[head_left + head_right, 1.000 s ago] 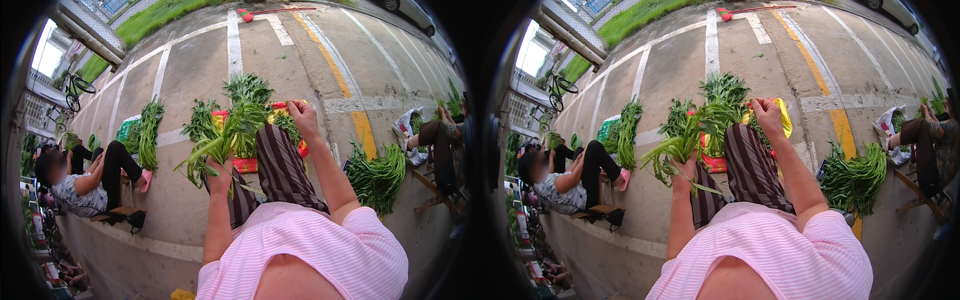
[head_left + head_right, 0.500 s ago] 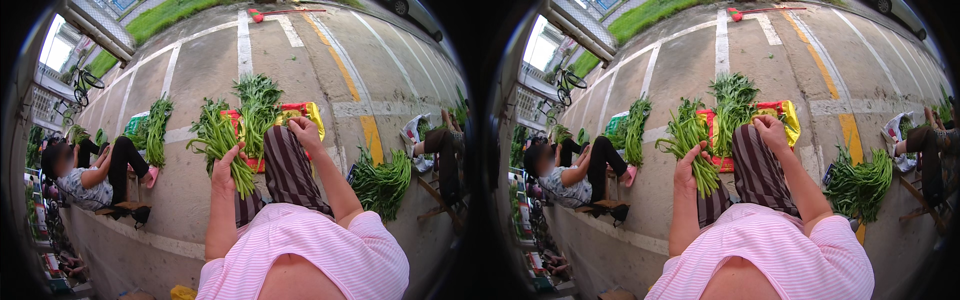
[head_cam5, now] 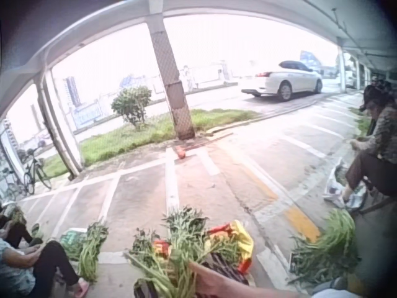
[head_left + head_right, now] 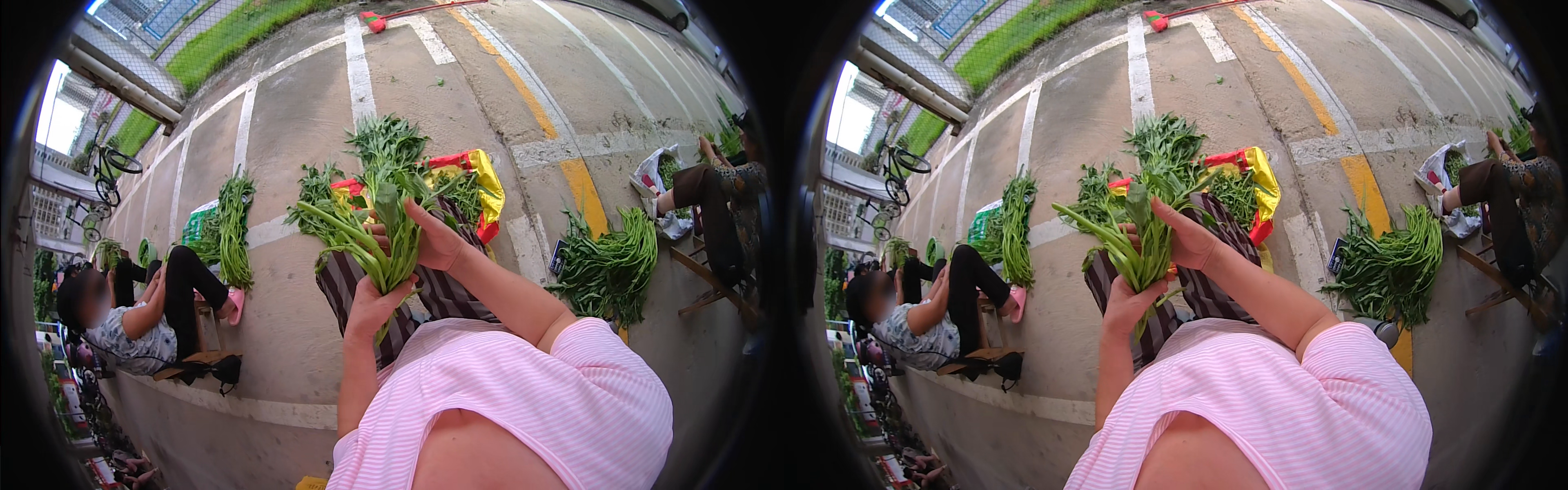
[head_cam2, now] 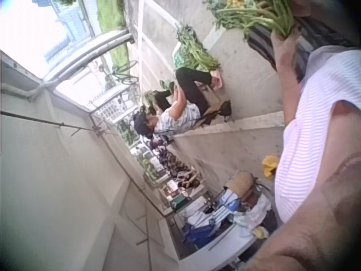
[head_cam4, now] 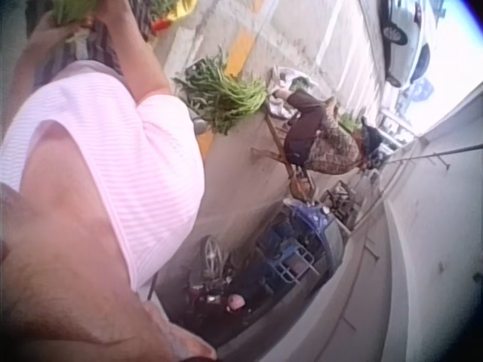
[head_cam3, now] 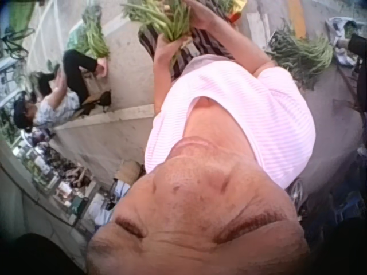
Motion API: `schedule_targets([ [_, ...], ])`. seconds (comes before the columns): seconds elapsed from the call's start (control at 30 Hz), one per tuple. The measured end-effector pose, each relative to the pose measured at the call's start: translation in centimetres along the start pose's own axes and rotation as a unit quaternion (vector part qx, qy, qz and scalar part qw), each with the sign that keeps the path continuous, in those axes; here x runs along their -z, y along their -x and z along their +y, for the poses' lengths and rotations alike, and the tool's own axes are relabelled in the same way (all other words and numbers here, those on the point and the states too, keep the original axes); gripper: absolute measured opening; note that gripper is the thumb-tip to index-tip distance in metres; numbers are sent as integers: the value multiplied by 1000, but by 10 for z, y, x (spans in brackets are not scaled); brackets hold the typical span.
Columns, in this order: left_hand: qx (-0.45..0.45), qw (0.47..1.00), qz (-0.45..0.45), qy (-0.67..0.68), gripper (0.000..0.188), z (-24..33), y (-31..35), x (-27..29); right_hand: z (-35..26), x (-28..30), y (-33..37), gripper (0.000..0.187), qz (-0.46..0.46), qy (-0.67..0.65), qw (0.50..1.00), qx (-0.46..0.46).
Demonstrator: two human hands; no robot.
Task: The person is cleaning green leafy vegetables by hand. They pick through the stalks to remove leaves and damaged parts, placing the cleaned items on a plastic sheet on the ground.
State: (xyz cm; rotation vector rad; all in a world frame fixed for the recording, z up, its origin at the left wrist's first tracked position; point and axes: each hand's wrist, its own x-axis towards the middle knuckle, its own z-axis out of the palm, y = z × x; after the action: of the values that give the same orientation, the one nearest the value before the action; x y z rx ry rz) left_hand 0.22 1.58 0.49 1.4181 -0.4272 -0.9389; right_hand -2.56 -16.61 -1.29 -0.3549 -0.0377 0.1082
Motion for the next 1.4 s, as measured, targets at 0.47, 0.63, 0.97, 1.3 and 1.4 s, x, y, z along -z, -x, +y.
schedule_targets([
  [0.47, 16, 999, -38, 9, 28, -2, -8, -9, 4, -24, 13, 40, 43, 171, 980, 93],
  [0.63, -20, 998, 4, -56, 26, -15, -10, -8, 1, -21, 16, 40, 20, 218, 973, 78],
  [0.97, -35, 999, -23, 20, 24, 0, -13, -13, -41, -13, 30, 41, 65, 23, 991, 118],
  [1.3, 13, 974, -106, 198, 36, 15, -14, -13, -67, -14, 41, 50, 0, 72, 980, 185],
  [1.4, 5, 971, -116, 209, 38, 15, -14, -12, -74, -14, 43, 52, 17, 82, 978, 191],
])
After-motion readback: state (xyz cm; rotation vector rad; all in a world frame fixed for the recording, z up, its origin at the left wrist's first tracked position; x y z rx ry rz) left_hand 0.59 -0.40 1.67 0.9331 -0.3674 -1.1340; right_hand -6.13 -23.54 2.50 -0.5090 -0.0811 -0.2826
